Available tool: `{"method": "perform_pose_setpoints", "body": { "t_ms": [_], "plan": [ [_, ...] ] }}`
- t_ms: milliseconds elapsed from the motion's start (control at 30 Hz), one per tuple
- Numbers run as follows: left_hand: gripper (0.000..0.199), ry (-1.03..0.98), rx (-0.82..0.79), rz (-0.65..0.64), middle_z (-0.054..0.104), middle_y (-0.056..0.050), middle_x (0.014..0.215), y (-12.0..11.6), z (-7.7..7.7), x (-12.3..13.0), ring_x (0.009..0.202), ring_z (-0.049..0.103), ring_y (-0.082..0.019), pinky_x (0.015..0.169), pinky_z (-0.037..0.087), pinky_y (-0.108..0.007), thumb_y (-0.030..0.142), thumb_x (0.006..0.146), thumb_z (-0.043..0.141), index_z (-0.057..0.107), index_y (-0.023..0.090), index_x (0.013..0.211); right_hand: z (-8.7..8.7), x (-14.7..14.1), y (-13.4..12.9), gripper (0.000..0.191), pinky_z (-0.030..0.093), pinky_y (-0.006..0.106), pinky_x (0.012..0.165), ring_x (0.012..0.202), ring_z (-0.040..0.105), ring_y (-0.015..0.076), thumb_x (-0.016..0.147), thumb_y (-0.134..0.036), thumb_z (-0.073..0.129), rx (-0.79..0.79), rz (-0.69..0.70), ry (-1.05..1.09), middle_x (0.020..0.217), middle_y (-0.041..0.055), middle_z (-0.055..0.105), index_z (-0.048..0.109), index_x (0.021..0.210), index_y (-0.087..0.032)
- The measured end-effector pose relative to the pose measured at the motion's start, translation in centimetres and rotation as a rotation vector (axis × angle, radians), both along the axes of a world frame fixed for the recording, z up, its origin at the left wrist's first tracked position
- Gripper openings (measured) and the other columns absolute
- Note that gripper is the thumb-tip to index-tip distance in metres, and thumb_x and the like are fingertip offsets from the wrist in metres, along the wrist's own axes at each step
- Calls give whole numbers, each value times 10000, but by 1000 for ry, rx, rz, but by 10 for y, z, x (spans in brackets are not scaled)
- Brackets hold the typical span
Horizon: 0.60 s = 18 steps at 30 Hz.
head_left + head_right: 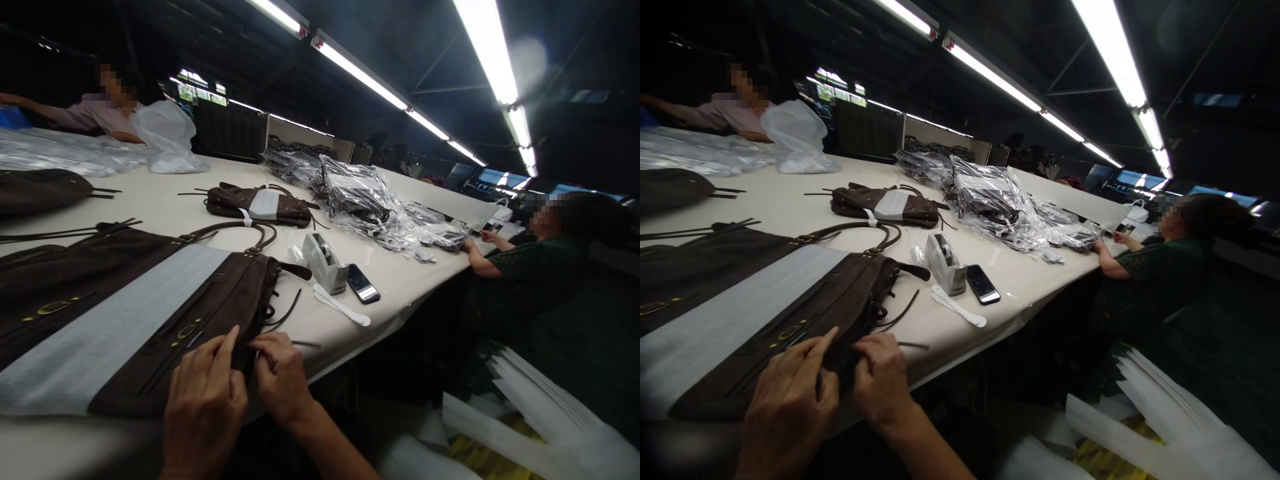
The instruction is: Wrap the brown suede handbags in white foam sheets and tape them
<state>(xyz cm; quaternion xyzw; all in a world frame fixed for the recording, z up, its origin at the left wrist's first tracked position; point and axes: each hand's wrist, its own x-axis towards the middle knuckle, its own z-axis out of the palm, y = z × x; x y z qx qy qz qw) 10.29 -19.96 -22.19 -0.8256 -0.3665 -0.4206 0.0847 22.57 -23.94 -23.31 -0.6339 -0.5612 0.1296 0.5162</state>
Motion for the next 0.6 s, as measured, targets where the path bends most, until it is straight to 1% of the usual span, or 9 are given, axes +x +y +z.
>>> {"method": "perform_pose_setpoints", "body": {
  "t_ms": [67,133,233,300,400,467,500,533,600],
  "plan": [
    [508,-41,32,-65,620,-151,1173,2,-2,1,1025,585,-260,970,445,-405,80,870,434,452,76,1378,-9,-8,-2,385,421,317,1031,1133,561,185,885,-88,474,-20,129,-76,1188,51,672,686,1179,-219],
    [525,-80,68,-127,634,-127,1210,5,-4,2,1040,603,-229,1005,439,-368,76,881,428,443,97,1405,-16,-10,1,385,373,317,1092,1218,522,177,912,-141,509,-32,232,-204,1270,35,645,635,1264,-235],
    [531,-86,108,-193,636,-116,1239,8,-6,1,1074,611,-211,1031,433,-342,69,897,410,440,114,1425,-16,-3,4,442,310,314,1149,1350,422,160,910,-140,519,-78,366,-354,1343,22,609,564,1341,-230],
    [543,-71,100,-216,611,-131,1289,8,-8,-2,1134,595,-229,1070,417,-376,103,914,431,401,120,1455,-10,5,1,515,250,362,1189,1417,339,168,900,-134,512,-126,411,-405,1422,11,547,496,1404,-240],
    [612,-74,46,-155,550,-178,1371,6,-16,-13,1241,536,-301,1134,357,-484,300,939,507,333,101,1491,-2,11,-6,630,145,478,1220,1468,252,211,888,-206,539,-212,458,-407,1518,3,435,371,1493,-260],
    [713,-81,12,-102,522,-199,1400,5,-25,-24,1274,510,-326,1158,324,-511,421,919,552,313,81,1497,-2,11,-10,692,113,502,1222,1475,245,218,864,-213,551,-242,457,-356,1529,10,418,327,1518,-248],
    [745,-75,11,-96,519,-201,1404,6,-30,-31,1275,512,-326,1164,318,-511,445,906,572,307,81,1500,-4,9,-11,704,111,491,1225,1462,279,209,847,-194,551,-233,427,-314,1513,20,442,333,1516,-232],
    [763,-58,15,-107,521,-198,1403,6,-33,-37,1268,520,-320,1166,321,-503,445,895,593,302,86,1502,-7,6,-12,690,122,467,1227,1434,339,195,832,-172,546,-203,372,-262,1474,32,493,369,1498,-213],
    [769,-10,30,-148,531,-190,1392,10,-37,-50,1250,538,-306,1158,338,-486,421,891,609,284,100,1510,-12,0,-14,592,190,406,1215,1329,483,174,812,-156,553,-106,219,-148,1340,54,618,506,1401,-178]
  ]
}}
